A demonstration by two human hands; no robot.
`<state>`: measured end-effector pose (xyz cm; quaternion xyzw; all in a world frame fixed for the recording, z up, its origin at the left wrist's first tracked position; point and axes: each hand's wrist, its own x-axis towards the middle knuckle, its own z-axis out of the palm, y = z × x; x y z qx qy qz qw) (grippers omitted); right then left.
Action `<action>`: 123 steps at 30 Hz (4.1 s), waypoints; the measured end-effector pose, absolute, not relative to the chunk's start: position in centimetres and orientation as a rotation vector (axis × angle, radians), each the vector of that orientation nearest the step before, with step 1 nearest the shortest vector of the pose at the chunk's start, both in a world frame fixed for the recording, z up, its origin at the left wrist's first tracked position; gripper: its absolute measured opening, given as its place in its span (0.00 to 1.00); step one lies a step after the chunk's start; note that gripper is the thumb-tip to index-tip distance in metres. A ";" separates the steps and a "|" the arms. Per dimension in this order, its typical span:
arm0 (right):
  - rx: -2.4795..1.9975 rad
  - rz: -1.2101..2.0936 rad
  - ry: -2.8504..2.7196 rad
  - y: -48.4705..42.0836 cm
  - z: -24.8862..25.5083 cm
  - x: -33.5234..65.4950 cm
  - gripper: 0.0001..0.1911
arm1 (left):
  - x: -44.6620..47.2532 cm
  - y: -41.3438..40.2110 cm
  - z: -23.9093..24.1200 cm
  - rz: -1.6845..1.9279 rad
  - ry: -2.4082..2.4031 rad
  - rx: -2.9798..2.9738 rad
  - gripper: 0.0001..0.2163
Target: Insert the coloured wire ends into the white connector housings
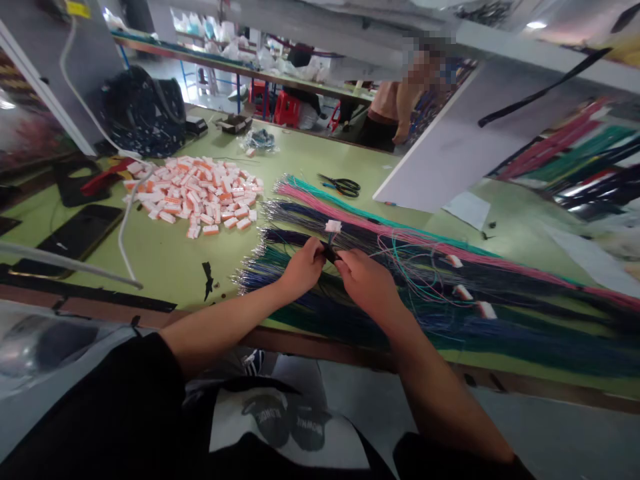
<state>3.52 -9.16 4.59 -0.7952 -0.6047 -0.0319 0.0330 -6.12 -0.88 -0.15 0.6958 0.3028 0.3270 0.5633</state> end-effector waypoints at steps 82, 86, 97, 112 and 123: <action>-2.187 -0.581 -2.336 -10.2 4.2 3.9 0.15 | -5.4 -1.5 0.9 0.732 0.842 2.001 0.15; -2.073 -0.526 -2.420 -11.9 5.1 1.8 0.14 | -5.1 -0.7 0.5 0.706 0.876 2.009 0.14; -1.945 -0.172 -1.718 -10.2 7.1 6.0 0.17 | -5.3 -2.5 0.9 0.627 0.648 2.256 0.12; -2.091 -0.637 -1.099 -15.7 9.1 14.1 0.17 | -0.7 -4.5 6.2 0.614 0.490 2.255 0.09; -2.962 -0.163 -0.372 -24.0 5.9 24.0 0.19 | 4.0 -7.3 -1.1 0.343 -0.105 2.917 0.17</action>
